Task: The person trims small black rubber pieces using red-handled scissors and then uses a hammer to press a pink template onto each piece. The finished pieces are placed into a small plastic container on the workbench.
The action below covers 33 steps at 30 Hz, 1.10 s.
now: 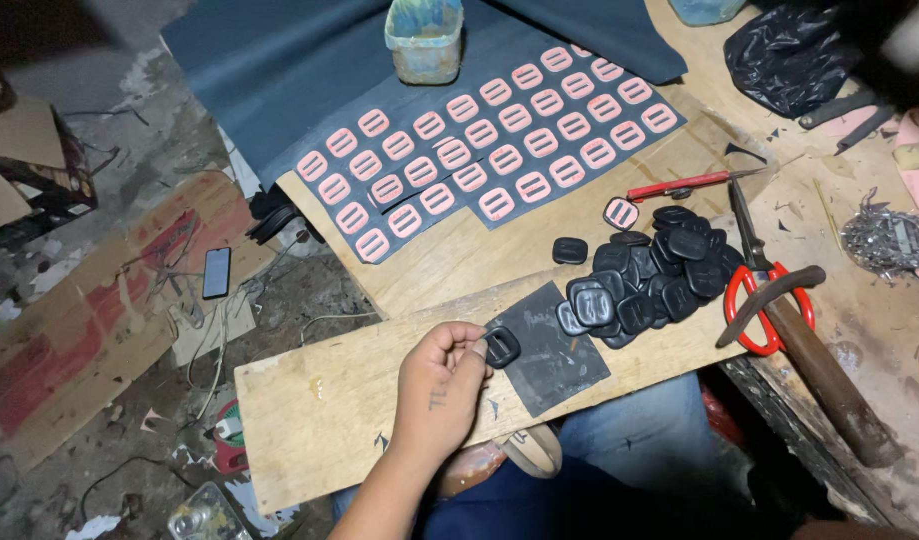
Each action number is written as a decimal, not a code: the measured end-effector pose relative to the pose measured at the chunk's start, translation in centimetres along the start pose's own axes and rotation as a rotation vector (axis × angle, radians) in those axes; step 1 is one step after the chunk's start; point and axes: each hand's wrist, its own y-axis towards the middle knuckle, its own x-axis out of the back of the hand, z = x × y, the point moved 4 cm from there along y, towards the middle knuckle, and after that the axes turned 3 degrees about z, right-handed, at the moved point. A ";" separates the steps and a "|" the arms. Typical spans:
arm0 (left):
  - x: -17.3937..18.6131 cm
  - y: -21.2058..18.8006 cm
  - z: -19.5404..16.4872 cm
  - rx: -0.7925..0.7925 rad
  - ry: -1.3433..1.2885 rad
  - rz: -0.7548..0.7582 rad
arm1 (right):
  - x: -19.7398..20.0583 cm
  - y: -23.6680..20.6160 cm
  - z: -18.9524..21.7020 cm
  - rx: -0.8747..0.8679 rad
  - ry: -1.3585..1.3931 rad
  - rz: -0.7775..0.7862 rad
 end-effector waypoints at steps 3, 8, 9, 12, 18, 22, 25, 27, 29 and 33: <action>0.2 1.2 -0.5 -0.036 0.104 -0.076 | 3.1 1.1 -0.1 -0.006 -0.044 0.037; -0.4 2.8 -1.6 -0.111 0.187 -0.149 | 16.4 6.3 -3.9 -0.443 -0.355 -0.434; -0.4 3.0 -1.8 -0.083 0.231 -0.156 | 20.0 8.8 -5.4 -0.456 -0.488 -0.478; -0.2 3.3 -2.1 -0.043 0.342 -0.175 | 29.1 10.2 -8.3 -0.600 -0.649 -0.669; 0.6 5.2 0.8 -0.105 0.338 -0.239 | 37.3 13.7 -8.2 -0.513 -1.223 -0.834; 1.6 6.9 5.2 -0.116 0.141 -0.338 | 39.0 17.4 -8.1 -0.566 -1.336 -0.819; 2.6 9.3 6.7 -0.276 0.107 -0.394 | 40.1 20.4 -8.1 -0.567 -1.375 -0.775; 3.2 10.2 6.8 -0.360 0.111 -0.334 | 40.9 21.7 -8.4 -0.624 -1.386 -0.725; 3.5 10.9 6.5 -0.373 0.090 -0.208 | 41.4 22.3 -8.8 -0.656 -1.417 -0.667; 3.8 10.7 6.5 -0.433 0.212 -0.266 | 41.0 21.0 -10.1 -0.621 -1.521 -0.572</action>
